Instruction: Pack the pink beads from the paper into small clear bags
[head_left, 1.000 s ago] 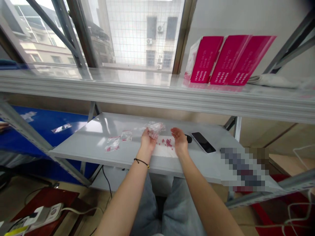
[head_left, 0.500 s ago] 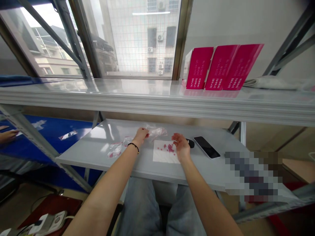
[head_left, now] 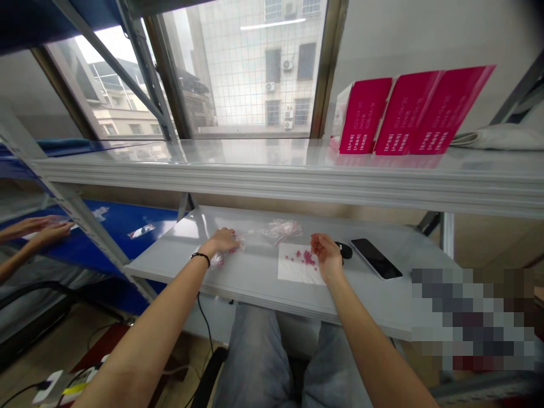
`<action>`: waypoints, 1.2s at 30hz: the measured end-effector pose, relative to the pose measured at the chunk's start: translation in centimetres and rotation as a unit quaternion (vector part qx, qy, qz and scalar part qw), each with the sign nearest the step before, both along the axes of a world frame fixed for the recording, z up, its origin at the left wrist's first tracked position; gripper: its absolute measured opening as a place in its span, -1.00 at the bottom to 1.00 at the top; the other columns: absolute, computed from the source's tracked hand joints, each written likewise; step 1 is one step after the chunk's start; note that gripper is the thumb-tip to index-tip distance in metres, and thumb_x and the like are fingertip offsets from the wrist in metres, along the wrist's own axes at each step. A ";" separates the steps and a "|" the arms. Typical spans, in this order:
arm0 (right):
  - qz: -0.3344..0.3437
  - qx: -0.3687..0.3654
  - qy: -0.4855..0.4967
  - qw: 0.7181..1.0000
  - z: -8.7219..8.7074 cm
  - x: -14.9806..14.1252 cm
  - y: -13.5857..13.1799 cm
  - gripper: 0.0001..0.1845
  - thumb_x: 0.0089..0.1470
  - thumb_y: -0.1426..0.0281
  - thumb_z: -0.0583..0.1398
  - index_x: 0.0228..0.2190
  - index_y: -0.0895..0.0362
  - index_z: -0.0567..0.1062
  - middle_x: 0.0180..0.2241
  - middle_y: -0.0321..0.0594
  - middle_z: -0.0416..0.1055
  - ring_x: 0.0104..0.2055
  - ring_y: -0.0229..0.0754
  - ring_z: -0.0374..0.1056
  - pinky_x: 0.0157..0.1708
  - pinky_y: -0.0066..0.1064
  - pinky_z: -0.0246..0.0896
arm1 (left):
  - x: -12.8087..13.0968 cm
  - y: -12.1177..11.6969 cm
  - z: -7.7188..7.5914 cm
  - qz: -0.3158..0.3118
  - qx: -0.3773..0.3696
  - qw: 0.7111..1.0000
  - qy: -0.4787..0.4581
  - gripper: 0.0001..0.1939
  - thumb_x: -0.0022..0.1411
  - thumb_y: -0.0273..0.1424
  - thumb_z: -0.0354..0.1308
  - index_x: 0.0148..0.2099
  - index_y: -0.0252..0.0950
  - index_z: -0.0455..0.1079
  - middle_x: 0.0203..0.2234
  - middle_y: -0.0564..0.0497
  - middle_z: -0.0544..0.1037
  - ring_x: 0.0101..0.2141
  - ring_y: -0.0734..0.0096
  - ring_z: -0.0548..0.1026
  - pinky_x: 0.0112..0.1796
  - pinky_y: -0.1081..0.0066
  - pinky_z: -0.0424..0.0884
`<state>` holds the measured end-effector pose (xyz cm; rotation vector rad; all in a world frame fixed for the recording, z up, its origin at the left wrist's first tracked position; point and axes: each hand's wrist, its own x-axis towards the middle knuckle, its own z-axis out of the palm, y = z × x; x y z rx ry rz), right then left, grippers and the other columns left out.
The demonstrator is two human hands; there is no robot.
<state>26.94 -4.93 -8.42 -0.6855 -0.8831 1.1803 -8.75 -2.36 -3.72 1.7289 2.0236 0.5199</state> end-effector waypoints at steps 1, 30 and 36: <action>-0.003 0.002 -0.004 1.000 0.0 0.0 0.0 -0.77 -0.12 0.22 0.33 -0.44 0.12 0.59 -0.52 -0.29 0.40 -0.53 -0.26 0.23 -0.53 -0.40 0.06 | -0.2 -0.1 -0.1 -0.005 -0.004 1.000 0.008 -0.52 -0.15 -0.37 0.41 -0.10 -0.31 0.51 -0.01 -0.27 0.54 0.09 -0.18 0.43 0.05 0.21 0.29; 0.120 0.211 -0.531 0.812 14.2 0.9 -11.3 -0.83 0.20 0.33 0.24 -0.37 -0.02 0.65 -0.43 -0.28 0.51 -0.40 -0.14 0.34 -0.30 -0.35 0.15 | 13.0 -11.9 9.1 -0.448 0.132 0.859 -0.212 -0.90 0.21 -0.43 0.26 -0.35 -0.17 0.59 -0.48 0.02 0.60 -0.43 0.29 0.53 -0.32 0.41 0.42; 0.152 0.162 -0.537 0.814 12.4 2.4 -13.1 -0.79 0.26 0.33 0.18 -0.38 0.04 0.60 -0.46 -0.31 0.48 -0.44 -0.20 0.30 -0.43 -0.42 0.12 | 14.7 -13.0 7.3 -0.394 0.129 0.858 -0.303 -0.75 0.06 -0.55 0.34 -0.20 -0.17 0.59 -0.34 -0.01 0.61 -0.31 0.23 0.54 -0.21 0.38 0.42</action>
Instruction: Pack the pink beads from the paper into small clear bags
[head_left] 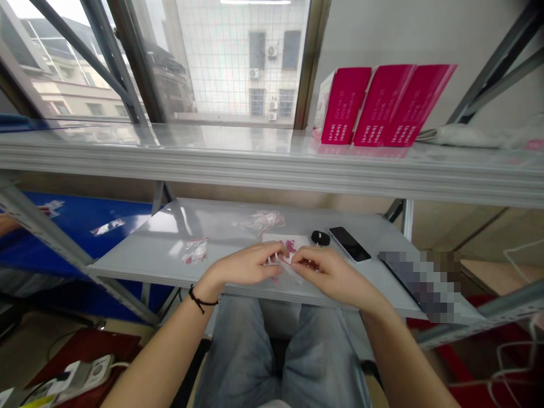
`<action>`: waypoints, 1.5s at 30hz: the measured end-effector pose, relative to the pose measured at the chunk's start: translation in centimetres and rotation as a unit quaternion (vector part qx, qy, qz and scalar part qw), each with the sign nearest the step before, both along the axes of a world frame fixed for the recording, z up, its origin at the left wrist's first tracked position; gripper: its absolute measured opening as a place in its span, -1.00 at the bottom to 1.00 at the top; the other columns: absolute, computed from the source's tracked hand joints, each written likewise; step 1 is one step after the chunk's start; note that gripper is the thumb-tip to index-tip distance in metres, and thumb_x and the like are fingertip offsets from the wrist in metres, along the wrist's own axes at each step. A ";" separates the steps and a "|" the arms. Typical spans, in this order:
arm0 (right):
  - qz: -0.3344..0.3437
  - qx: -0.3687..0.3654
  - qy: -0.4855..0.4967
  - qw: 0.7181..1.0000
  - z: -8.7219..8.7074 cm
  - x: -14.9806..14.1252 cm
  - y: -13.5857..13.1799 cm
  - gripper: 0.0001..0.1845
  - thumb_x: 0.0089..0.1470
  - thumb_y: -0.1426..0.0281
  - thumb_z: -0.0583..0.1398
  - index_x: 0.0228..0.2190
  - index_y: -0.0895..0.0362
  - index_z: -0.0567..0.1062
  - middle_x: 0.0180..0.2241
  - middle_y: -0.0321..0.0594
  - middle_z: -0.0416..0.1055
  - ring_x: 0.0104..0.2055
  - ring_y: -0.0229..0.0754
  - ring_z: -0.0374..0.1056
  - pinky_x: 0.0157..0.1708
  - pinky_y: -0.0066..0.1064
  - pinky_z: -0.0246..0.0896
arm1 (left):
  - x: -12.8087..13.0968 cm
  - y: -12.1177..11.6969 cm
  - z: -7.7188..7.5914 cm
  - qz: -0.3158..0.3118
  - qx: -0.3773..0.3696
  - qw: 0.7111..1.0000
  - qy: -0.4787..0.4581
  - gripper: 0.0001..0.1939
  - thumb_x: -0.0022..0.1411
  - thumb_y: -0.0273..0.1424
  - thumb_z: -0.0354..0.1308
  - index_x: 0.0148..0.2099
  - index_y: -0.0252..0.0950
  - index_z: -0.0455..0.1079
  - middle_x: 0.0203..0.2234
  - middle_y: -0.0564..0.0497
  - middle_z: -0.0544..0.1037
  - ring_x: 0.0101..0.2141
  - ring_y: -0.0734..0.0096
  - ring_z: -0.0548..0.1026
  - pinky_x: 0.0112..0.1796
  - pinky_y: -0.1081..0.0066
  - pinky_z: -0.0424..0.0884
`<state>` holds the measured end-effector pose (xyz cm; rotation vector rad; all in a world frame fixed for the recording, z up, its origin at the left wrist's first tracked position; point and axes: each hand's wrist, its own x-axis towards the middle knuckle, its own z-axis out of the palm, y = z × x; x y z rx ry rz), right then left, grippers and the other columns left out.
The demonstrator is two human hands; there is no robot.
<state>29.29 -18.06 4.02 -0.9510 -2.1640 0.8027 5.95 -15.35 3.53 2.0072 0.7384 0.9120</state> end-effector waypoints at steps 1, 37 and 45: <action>-0.016 -0.018 0.010 1.000 -0.5 0.1 -0.3 -0.78 0.26 0.32 0.18 -0.39 0.05 0.59 -0.48 -0.31 0.46 -0.46 -0.21 0.28 -0.46 -0.42 0.09 | 0.3 -0.4 -0.5 0.045 -0.002 0.998 -0.043 -0.68 0.02 -0.55 0.36 -0.14 -0.16 0.58 -0.28 -0.02 0.61 -0.27 0.22 0.53 -0.18 0.38 0.41; -0.282 -0.042 0.124 0.951 -10.9 -5.4 -7.2 -0.71 0.24 0.26 0.14 -0.50 0.07 0.35 -0.55 -0.35 0.30 -0.50 -0.21 0.24 -0.47 -0.44 0.07 | 3.4 -11.4 -8.2 0.335 0.010 0.935 0.114 -0.74 0.43 -0.40 -0.05 -0.30 -0.24 0.38 -0.42 -0.01 0.51 -0.38 0.30 0.48 -0.33 0.41 0.25; -0.253 -0.016 0.055 0.966 -10.8 -5.4 -7.0 -0.85 0.24 0.36 0.10 -0.40 0.04 0.31 -0.48 -0.34 0.38 -0.46 -0.18 0.34 -0.40 -0.41 0.15 | 3.5 -10.7 -6.9 0.307 0.021 0.937 0.167 -0.78 0.38 -0.47 -0.05 -0.35 -0.23 0.28 -0.43 0.03 0.46 -0.37 0.31 0.45 -0.32 0.40 0.23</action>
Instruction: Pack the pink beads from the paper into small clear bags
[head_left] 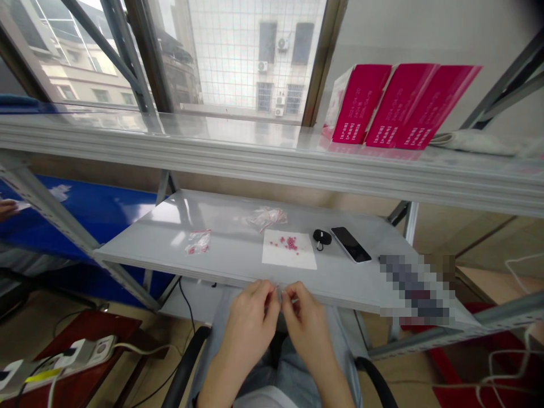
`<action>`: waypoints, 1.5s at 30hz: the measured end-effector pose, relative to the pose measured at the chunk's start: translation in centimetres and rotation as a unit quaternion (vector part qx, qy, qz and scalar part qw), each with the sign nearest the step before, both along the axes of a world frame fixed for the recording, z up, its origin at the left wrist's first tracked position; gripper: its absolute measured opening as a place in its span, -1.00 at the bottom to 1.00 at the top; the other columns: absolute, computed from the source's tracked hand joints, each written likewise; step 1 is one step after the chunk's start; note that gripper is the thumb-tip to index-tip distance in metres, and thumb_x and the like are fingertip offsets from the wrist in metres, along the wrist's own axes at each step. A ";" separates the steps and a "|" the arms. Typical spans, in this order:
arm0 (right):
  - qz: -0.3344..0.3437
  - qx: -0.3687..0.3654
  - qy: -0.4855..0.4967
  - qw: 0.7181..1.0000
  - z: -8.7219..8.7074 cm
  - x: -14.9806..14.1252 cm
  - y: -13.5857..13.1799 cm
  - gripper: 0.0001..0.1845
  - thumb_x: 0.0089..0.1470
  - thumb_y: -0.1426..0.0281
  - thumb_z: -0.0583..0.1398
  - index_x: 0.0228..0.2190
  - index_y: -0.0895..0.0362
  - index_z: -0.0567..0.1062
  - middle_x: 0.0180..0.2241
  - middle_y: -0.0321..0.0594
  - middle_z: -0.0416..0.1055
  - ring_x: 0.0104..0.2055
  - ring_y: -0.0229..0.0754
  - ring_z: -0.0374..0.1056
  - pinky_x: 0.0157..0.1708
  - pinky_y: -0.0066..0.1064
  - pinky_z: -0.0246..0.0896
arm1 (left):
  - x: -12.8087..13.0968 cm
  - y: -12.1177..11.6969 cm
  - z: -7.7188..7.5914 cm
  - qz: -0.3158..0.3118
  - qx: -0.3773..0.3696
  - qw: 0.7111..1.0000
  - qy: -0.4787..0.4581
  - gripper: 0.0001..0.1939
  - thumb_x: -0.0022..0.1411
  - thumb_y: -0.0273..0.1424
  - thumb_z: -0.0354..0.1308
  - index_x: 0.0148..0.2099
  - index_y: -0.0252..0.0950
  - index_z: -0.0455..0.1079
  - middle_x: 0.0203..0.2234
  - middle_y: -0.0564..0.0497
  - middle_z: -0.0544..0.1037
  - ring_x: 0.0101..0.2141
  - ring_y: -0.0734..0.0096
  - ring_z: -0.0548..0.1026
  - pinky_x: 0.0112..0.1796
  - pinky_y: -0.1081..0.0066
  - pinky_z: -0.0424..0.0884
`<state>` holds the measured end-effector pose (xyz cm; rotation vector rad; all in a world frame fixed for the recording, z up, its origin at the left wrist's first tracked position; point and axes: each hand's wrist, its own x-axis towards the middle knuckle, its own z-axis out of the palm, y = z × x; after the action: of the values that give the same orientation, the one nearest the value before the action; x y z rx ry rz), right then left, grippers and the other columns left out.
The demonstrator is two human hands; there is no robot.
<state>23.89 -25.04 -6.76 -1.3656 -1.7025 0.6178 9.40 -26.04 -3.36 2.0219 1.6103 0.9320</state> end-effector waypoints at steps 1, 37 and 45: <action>0.012 -0.004 -0.003 1.000 0.0 0.0 -0.1 -0.88 0.23 0.38 0.11 -0.39 0.04 0.32 -0.45 -0.33 0.40 -0.43 -0.17 0.36 -0.38 -0.41 0.17 | 0.1 0.0 0.0 -0.003 -0.002 1.000 0.002 -0.79 0.37 -0.48 -0.04 -0.35 -0.23 0.27 -0.43 0.03 0.46 -0.37 0.31 0.45 -0.32 0.39 0.23; 0.022 -0.138 0.544 0.827 -1.1 -0.5 -0.6 -0.77 -0.03 0.42 0.39 -0.25 0.11 0.59 -0.22 -0.22 0.58 -0.17 -0.14 0.47 -0.08 -0.34 0.34 | 7.0 2.0 -3.4 0.052 -0.119 0.493 -0.860 -0.82 0.22 -0.32 0.32 -0.22 -0.32 0.46 -0.37 0.01 0.55 -0.30 0.38 0.58 -0.20 0.38 0.49; -0.076 -0.211 0.724 0.652 -1.9 -2.1 0.6 -0.75 0.14 0.24 0.25 -0.20 0.10 0.61 -0.16 -0.21 0.61 -0.10 -0.13 0.53 -0.04 -0.29 0.44 | 7.0 2.0 -3.1 0.041 -0.075 0.628 -0.774 -0.81 0.22 -0.30 0.31 -0.21 -0.29 0.43 -0.40 0.01 0.59 -0.31 0.36 0.58 -0.17 0.37 0.48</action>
<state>21.77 -24.49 -8.65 -0.7166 -0.0975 1.5035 16.43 -24.04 -6.43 0.3635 0.6101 1.6912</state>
